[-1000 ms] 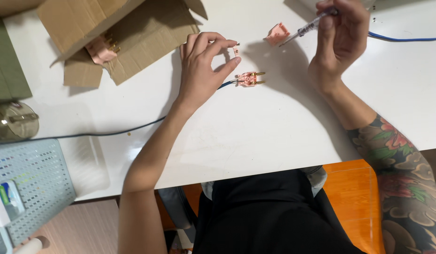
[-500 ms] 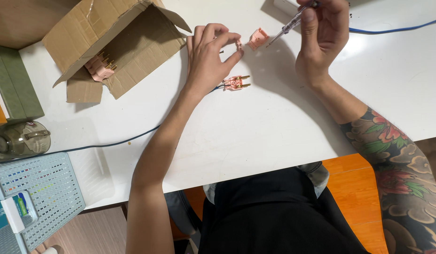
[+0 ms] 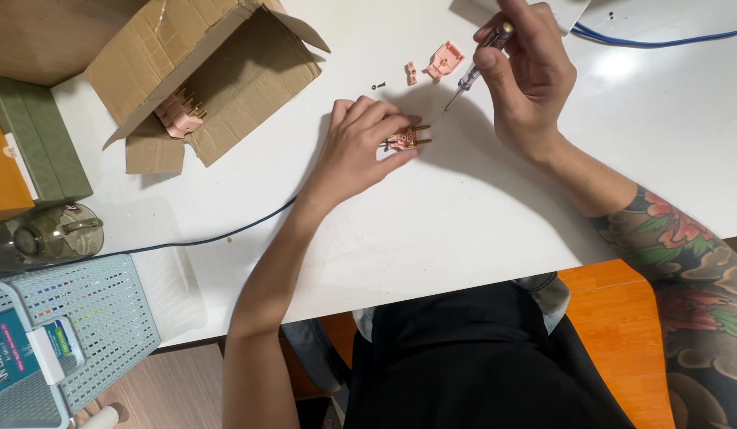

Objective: The person assembles a three-prong electrical plug by connecting wires to the terminals using a screwdriver. They tighten the screws to secure the wires, then attach the outer casing to complete the assembly.

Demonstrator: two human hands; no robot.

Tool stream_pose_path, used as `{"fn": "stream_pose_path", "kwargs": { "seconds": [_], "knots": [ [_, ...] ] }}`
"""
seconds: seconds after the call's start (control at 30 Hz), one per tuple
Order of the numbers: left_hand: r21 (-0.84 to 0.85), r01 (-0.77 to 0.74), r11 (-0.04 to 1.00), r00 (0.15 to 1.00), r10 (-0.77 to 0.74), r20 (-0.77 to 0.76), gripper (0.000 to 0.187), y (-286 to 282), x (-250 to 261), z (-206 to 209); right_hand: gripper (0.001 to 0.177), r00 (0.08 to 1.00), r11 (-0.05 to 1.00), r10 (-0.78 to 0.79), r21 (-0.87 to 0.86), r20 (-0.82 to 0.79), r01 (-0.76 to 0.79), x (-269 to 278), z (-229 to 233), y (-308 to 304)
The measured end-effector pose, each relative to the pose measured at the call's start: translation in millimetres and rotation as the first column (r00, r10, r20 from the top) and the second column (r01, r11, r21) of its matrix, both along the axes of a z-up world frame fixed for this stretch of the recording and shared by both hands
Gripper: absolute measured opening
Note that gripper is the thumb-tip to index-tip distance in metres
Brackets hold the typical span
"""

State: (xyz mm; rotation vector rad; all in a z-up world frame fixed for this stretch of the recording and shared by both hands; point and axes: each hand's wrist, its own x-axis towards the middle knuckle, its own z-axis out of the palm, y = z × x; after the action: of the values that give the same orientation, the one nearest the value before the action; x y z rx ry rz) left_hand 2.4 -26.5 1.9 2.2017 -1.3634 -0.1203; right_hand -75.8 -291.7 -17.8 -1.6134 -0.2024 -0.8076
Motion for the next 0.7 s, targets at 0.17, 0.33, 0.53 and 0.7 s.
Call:
{"fn": "stream_pose_path", "kwargs": {
  "seconds": [0.17, 0.33, 0.53, 0.7],
  "knots": [
    [-0.091, -0.097, 0.991, 0.995, 0.097, -0.011, 0.028, -14, -10, -15, 0.03, 0.999, 0.998, -0.038, -0.055, -0.013, 0.038, 2, 16, 2],
    [-0.168, -0.141, 0.976, 0.98, 0.162, 0.117, 0.031, -14, -15, -28, 0.022, 0.999, 0.996, -0.048, -0.069, 0.02, 0.049, 11, 10, -7],
    [-0.185, -0.112, 0.976, 0.97, 0.148, 0.193, 0.037, -14, -16, -18, 0.013, 0.972, 0.97, -0.222, -0.082, 0.07, 0.228, 21, 19, -11],
    [-0.205, -0.092, 0.975, 0.967, 0.136, 0.215, 0.041, -13, -17, -15, 0.015, 0.974, 0.97, -0.205, -0.116, 0.093, 0.215, 22, 10, -14]
  ]
}}
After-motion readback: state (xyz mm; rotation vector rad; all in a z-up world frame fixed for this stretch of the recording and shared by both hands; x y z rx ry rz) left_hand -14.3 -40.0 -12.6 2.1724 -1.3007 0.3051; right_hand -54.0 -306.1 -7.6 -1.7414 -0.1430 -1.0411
